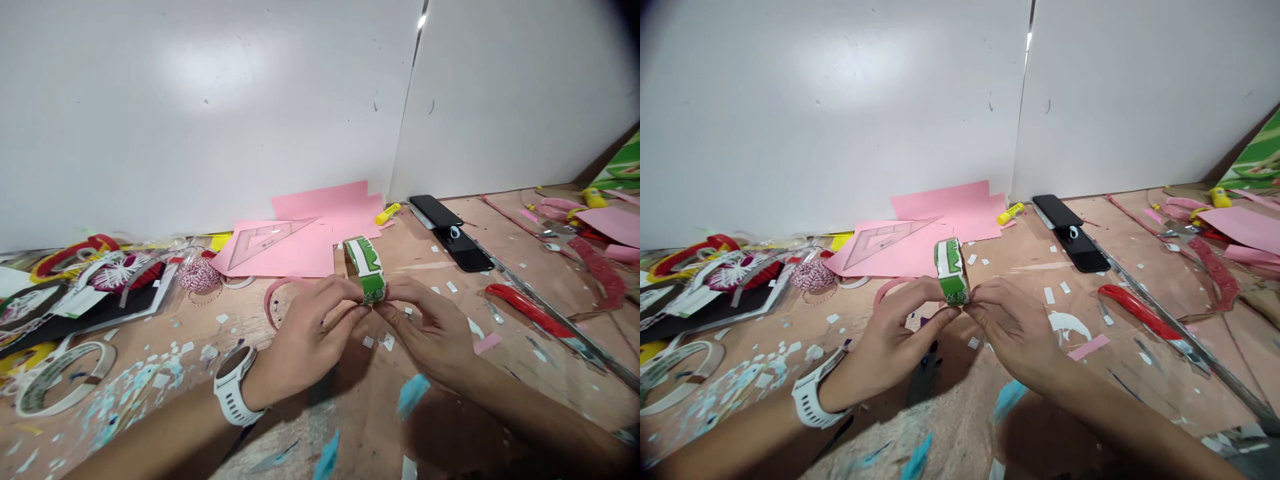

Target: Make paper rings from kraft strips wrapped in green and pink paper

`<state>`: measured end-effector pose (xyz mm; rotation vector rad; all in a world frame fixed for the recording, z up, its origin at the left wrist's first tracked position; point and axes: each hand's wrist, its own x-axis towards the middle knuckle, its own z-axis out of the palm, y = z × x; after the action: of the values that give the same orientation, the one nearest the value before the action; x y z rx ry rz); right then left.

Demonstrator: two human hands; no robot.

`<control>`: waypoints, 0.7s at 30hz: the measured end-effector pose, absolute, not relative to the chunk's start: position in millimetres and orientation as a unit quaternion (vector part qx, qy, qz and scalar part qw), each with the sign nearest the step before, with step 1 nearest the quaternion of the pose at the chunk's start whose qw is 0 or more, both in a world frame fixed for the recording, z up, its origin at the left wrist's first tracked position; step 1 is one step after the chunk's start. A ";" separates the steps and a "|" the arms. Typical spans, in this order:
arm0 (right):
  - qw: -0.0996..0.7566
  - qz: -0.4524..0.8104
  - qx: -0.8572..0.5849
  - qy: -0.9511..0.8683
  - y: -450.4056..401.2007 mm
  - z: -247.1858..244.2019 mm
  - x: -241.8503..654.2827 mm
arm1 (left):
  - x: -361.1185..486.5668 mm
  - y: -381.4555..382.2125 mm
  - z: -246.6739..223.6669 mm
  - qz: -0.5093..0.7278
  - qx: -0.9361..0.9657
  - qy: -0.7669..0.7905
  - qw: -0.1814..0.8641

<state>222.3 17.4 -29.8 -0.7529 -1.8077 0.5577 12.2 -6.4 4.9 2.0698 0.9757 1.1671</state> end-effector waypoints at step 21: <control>0.520 0.201 -0.344 -0.756 9.5 -21.7 219.7 | 19.7 -8.0 1.6 0.457 0.735 0.391 0.315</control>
<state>219.7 9.5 -21.7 -0.8253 -1.8122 0.4815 19.7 -8.0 1.6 1.9356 1.0291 1.2030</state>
